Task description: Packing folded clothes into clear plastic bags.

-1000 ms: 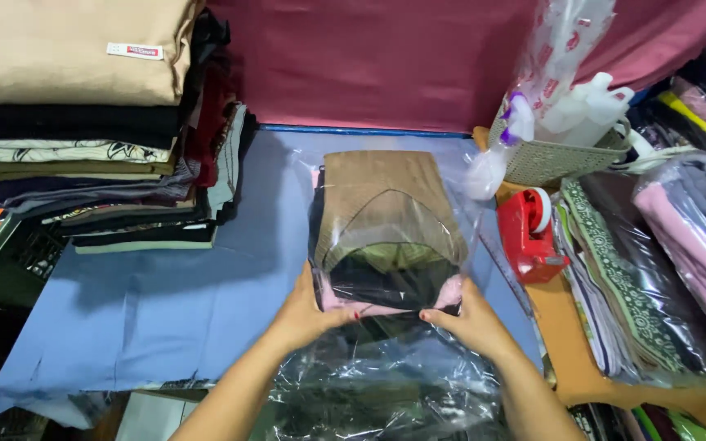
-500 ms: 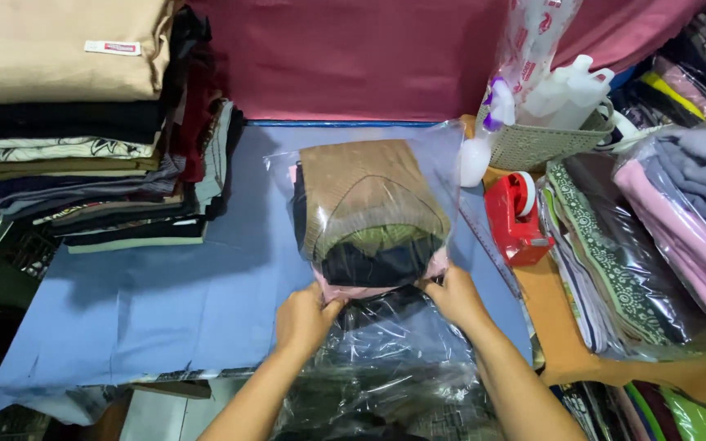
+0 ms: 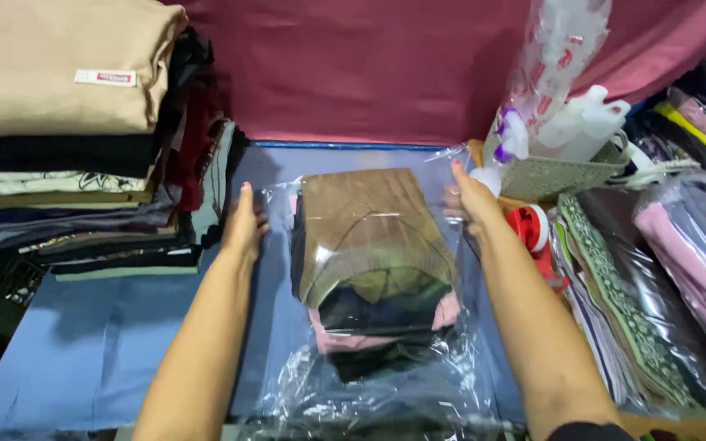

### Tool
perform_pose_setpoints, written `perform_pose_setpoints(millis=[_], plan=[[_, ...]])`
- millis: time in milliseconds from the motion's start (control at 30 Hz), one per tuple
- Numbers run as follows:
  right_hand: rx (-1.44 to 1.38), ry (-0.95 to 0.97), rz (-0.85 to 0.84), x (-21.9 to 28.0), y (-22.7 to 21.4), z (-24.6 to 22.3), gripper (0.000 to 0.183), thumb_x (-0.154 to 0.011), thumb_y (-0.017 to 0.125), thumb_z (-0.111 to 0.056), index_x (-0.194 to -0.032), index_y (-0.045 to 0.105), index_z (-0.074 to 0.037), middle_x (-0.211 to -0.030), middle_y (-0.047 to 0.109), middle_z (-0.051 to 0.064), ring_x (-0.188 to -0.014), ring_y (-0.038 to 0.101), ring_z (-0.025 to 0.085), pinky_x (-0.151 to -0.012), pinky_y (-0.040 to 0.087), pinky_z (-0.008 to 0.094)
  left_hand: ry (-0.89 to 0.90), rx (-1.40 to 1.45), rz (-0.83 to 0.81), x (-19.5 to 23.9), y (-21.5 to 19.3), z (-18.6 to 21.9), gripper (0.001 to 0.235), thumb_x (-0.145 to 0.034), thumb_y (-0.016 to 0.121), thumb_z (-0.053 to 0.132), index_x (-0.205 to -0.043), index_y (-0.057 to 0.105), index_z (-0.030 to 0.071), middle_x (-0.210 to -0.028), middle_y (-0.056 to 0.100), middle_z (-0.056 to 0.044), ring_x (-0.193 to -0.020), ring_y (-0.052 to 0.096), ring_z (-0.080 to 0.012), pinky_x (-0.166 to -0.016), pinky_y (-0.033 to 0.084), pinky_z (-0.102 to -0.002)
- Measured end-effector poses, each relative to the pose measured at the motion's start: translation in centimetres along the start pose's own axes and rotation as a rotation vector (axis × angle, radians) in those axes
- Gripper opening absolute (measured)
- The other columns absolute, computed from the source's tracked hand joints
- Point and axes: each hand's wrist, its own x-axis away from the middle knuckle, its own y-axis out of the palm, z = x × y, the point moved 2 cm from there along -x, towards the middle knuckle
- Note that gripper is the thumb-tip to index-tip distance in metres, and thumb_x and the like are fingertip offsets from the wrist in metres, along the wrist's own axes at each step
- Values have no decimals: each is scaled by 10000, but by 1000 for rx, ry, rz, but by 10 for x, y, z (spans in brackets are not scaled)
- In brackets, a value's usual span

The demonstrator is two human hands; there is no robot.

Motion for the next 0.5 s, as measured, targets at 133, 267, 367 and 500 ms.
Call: perform_pose_setpoints(millis=[133,267,367,500], plan=[[-126,-144,-159,-89,17,11,366,-963,607,-441,-1045,691,-94,-1022,719,70,-847,697,204,-705,597,433,-108,166,-74,-49,24,-21,598,-973,600,523,-1315,559,33,-1034,708,-74,-952,683,-243,-823,554,-394],[-110,-140,-106,-178,15,58,231,-936,652,-215,-1034,654,-6,-920,712,143,-747,669,289,-669,597,541,108,240,-45,-63,25,-28,283,-937,688,238,-1081,654,-3,-842,703,-93,-687,689,-211,-617,570,-342],[424,-283,18,-186,21,70,276,-915,723,-267,-1034,730,-18,-940,727,168,-784,657,298,-728,563,499,207,168,49,-67,11,-46,166,-946,688,129,-982,633,-23,-772,665,-113,-580,651,-203,-508,545,-341],[927,-401,66,-216,14,110,339,-822,793,-338,-1003,785,-51,-967,768,184,-846,705,276,-802,550,401,213,20,67,-43,2,-43,145,-954,658,91,-921,583,-28,-745,642,-129,-557,652,-228,-490,557,-385]])
